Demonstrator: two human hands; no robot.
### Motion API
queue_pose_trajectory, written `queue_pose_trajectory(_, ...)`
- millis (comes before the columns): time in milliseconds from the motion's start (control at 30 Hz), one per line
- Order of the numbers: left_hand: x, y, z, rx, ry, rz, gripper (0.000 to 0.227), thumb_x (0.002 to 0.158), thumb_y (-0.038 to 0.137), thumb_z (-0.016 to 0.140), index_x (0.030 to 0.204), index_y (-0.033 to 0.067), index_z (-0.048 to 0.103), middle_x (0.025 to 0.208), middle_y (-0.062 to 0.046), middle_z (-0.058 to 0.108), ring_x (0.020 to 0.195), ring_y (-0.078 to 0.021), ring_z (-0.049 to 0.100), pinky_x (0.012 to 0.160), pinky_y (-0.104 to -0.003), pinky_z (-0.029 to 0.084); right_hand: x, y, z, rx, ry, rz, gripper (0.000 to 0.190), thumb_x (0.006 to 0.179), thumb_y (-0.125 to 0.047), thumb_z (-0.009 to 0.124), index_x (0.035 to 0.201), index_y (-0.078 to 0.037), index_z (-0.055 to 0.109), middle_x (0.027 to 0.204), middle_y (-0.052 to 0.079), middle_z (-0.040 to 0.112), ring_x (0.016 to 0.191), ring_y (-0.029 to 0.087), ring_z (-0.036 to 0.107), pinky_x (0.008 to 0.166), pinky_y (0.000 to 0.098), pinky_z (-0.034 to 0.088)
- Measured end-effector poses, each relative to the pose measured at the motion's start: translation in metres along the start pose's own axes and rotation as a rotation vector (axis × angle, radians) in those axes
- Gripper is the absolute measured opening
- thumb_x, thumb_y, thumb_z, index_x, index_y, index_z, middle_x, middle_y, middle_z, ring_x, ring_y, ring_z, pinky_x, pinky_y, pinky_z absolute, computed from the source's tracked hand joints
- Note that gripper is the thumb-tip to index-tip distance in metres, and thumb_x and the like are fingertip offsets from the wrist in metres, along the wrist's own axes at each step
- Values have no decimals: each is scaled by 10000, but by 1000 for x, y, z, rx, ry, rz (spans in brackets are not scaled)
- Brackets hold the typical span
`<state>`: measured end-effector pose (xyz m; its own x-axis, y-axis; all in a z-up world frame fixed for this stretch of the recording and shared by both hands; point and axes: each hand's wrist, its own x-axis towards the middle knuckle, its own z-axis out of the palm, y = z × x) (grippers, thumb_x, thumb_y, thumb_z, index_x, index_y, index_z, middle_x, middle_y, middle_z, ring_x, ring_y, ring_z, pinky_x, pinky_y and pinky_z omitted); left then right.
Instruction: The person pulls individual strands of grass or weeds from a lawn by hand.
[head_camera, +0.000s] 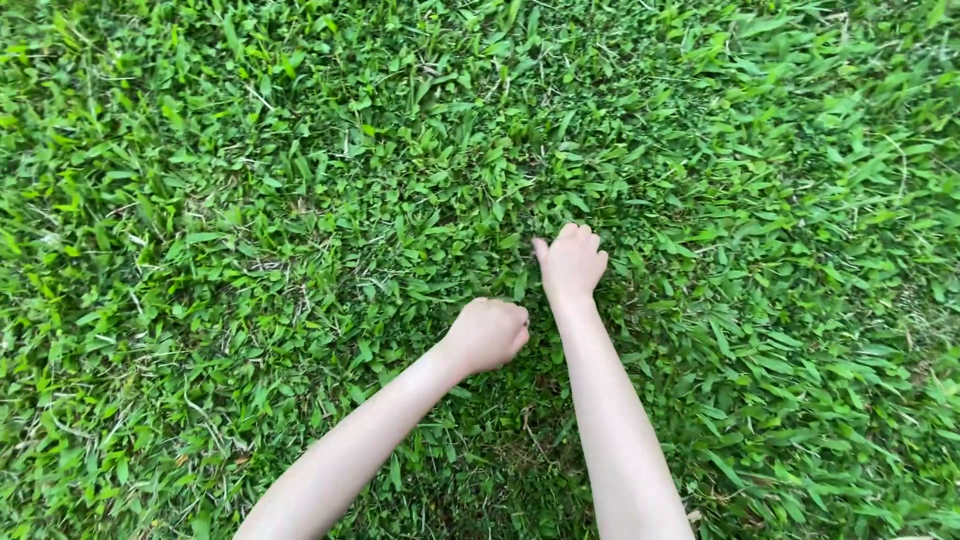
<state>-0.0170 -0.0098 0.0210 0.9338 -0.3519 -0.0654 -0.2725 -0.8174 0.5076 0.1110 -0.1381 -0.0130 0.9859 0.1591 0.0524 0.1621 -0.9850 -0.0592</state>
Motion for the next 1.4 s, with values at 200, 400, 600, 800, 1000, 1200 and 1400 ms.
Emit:
queue_pose_trajectory(200, -5, -34, -26, -24, 24, -273, 369, 1009, 372, 523, 859, 66, 664, 864, -142, 720, 783, -347, 718, 709, -500, 576, -14, 24, 16, 69, 123, -205, 229, 936, -237, 619, 775, -89, 686, 783, 95, 700, 760, 295, 687, 686, 454, 540)
queue_pose_trajectory(400, 13, -31, -26, 9, 217, -336, 409, 997, 435, 558, 883, 54, 655, 866, -153, 699, 772, -373, 704, 678, -501, 572, -94, 30, -31, 209, 48, -284, 306, 949, -238, 575, 714, -59, 654, 722, 126, 687, 692, 313, 689, 681, 472, 544)
queue_pose_trajectory(600, 41, -4, -2, 78, 235, -292, 422, 983, 465, 594, 994, 44, 613, 944, -133, 647, 883, -313, 675, 722, -444, 575, -83, 91, -104, 272, -691, 59, 331, 1038, -333, 526, 968, -21, 612, 942, 174, 719, 857, 300, 746, 813, 443, 608)
queue_pose_trajectory(800, 73, -12, 47, 354, 157, -351, 503, 783, 462, 699, 1041, 45, 586, 993, -94, 630, 951, -253, 649, 759, -390, 566, -15, 113, -94, 258, -268, 153, 436, 915, -427, 701, 1077, -23, 697, 1150, 196, 644, 1023, 343, 670, 848, 498, 558)
queue_pose_trajectory(1000, 95, -43, 101, 439, 153, -379, 149, 900, 134, 644, 1039, 101, 603, 1008, -48, 659, 971, -223, 665, 742, -374, 567, 42, 104, -29, -114, -194, 239, 713, 874, -683, 682, 1063, 4, 681, 1094, 163, 659, 1042, 333, 645, 820, 500, 536)
queue_pose_trajectory(1200, 102, -47, 97, 400, 84, -392, 170, 887, 144, 655, 1047, 115, 606, 1034, -53, 683, 981, -230, 691, 784, -392, 565, 29, 140, 16, -129, -56, -65, 227, 1010, -249, 567, 927, -85, 701, 937, 116, 730, 922, 313, 706, 775, 483, 561)
queue_pose_trajectory(1400, 94, -33, 64, 329, -41, -394, 477, 679, 272, 802, 1060, 84, 585, 1061, -81, 667, 1009, -262, 677, 817, -409, 561, -24, 128, -41, 120, -240, 30, 386, 1113, -234, 465, 842, -48, 668, 802, 154, 723, 675, 296, 730, 622, 425, 584)
